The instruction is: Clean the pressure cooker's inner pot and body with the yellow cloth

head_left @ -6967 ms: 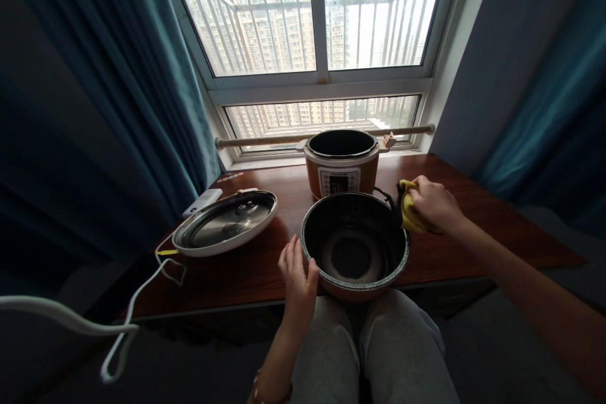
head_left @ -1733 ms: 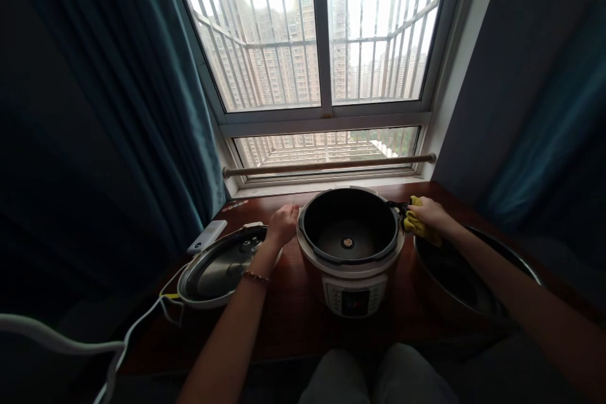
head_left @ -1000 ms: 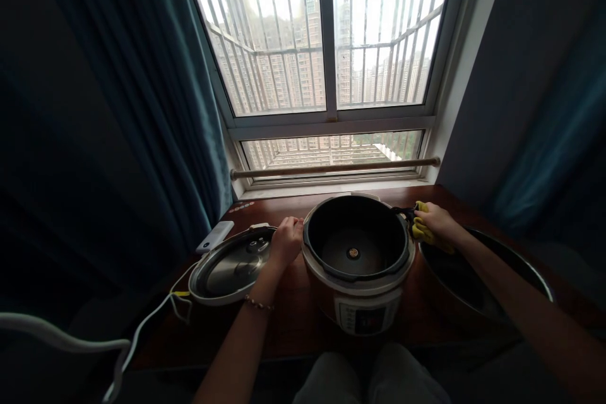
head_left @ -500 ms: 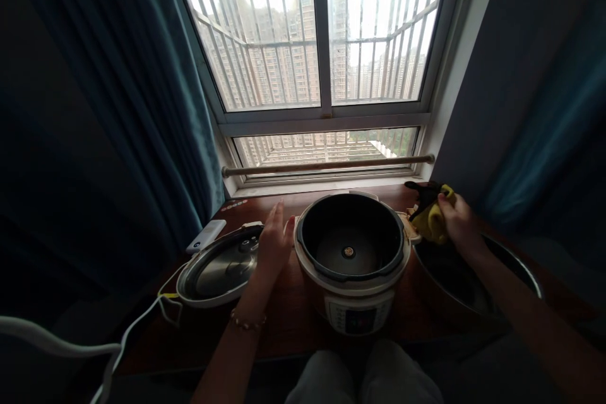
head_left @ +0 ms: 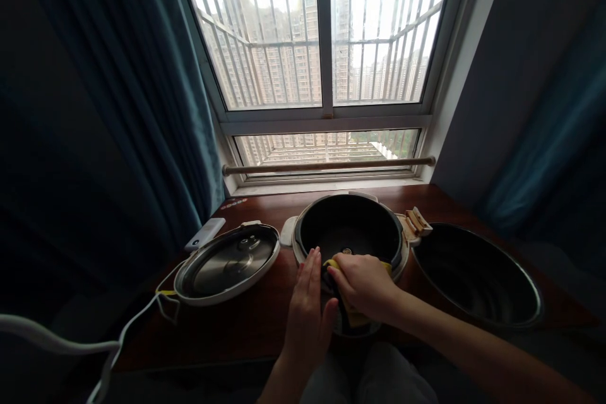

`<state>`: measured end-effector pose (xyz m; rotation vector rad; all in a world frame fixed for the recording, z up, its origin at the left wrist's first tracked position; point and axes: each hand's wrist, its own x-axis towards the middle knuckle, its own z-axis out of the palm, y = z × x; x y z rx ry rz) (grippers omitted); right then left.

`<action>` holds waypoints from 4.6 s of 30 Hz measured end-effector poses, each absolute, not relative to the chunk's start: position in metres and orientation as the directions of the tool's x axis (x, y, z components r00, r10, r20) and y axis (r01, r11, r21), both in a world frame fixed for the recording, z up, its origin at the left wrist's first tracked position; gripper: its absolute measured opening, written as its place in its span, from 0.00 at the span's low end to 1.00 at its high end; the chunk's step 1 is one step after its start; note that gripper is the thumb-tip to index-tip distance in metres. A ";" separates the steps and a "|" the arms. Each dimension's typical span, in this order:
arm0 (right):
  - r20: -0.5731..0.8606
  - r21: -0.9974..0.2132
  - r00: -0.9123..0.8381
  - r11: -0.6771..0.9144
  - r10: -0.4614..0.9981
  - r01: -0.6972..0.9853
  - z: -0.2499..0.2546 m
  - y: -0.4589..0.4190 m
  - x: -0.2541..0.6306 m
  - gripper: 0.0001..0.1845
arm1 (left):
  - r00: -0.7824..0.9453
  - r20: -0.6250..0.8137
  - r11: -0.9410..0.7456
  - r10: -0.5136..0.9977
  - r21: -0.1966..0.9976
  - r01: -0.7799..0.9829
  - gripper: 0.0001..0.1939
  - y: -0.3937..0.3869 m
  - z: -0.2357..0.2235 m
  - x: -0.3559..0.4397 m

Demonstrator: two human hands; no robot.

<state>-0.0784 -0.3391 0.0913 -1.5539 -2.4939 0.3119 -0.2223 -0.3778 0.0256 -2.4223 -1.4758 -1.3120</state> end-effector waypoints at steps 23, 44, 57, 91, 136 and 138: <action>-0.147 -0.195 -0.863 0.841 0.483 0.504 0.119 -0.183 0.048 0.11 | 0.299 0.716 -0.642 0.631 0.266 0.719 0.24 -0.369 0.016 -0.221; -0.252 -0.301 -0.558 0.484 0.791 0.822 0.121 -0.163 0.029 0.14 | 0.267 0.745 -0.650 0.612 0.281 0.706 0.21 -0.367 0.012 -0.217; 0.017 0.022 -0.319 0.319 0.948 0.948 0.103 -0.322 -0.014 0.13 | 0.267 0.734 -0.641 0.625 0.287 0.712 0.18 -0.370 0.015 -0.216; 0.550 -0.552 -0.085 0.437 0.831 0.710 0.050 -0.338 -0.011 0.16 | 0.684 0.445 -0.796 0.578 0.125 0.592 0.10 -0.332 0.081 -0.259; 0.626 -0.506 -0.063 0.466 0.777 0.726 0.046 -0.338 -0.015 0.15 | 0.869 0.086 -0.833 0.487 -0.254 0.492 0.21 -0.166 0.096 -0.253; 0.626 -0.501 -0.063 0.463 0.778 0.731 0.047 -0.339 -0.015 0.16 | 0.849 0.081 -0.811 0.522 -0.264 0.523 0.17 -0.176 0.093 -0.254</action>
